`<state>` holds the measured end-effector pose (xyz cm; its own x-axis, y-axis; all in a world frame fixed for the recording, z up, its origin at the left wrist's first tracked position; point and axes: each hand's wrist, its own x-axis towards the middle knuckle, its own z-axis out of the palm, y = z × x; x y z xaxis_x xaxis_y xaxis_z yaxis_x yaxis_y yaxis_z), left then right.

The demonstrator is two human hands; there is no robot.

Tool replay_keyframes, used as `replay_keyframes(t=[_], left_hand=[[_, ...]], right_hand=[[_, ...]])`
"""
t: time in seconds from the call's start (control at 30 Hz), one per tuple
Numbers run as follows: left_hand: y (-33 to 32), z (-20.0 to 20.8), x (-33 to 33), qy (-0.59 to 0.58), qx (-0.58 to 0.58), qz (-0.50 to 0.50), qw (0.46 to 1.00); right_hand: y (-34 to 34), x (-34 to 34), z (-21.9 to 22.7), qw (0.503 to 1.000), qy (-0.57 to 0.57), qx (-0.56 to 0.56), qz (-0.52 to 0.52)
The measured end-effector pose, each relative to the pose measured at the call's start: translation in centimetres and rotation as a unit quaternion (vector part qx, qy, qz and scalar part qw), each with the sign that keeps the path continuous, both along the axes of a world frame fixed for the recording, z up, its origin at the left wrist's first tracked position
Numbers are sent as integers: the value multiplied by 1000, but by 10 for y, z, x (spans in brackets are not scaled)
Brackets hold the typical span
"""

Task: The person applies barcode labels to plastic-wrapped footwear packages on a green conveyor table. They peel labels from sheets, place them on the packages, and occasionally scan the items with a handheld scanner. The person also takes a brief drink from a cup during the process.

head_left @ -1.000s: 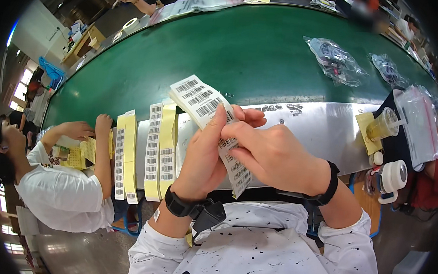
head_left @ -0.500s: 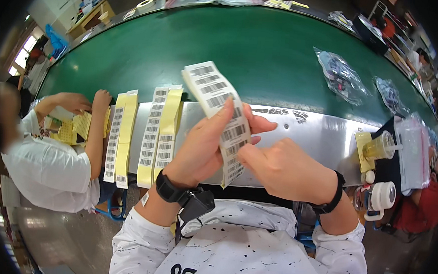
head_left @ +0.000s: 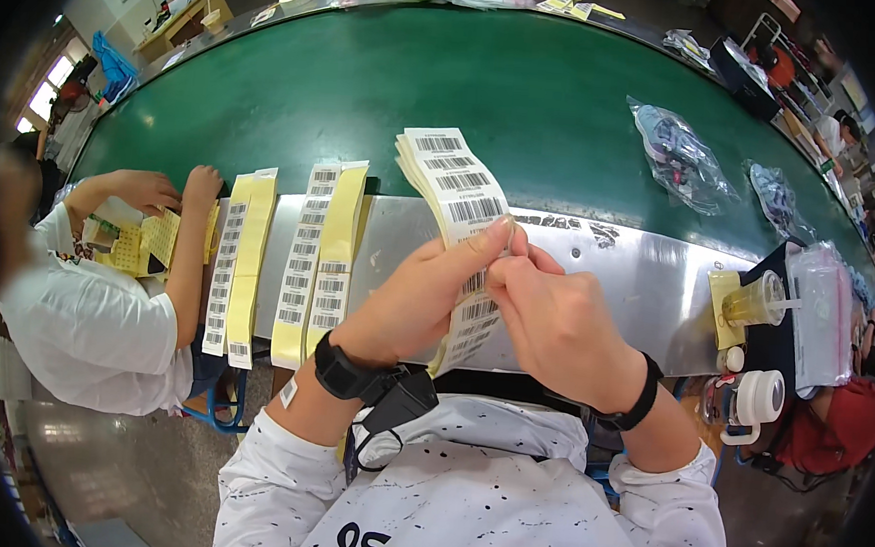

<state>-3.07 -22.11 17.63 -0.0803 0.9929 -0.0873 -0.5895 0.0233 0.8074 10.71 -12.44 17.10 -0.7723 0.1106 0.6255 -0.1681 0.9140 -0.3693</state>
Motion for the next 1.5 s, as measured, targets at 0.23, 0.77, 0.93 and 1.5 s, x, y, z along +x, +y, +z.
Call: replay_keyframes(t=[0.23,0.77,0.93,1.5], left_hand=[[-19,-6,-12,-60,48,40,996],[-98,57,-131,186,23,251,950],[-169,-11,-179,150,-199,254,935],[-270,-123,-158,393,-294,381,783]], right_hand=[[-23,3,-9,997,9,-71,-33],[-142,-96,-40,613,-243,-686,309],[-178,-161,-53,545,-231,-779,209],[-84,-58,-93,658,-446,-556,244]])
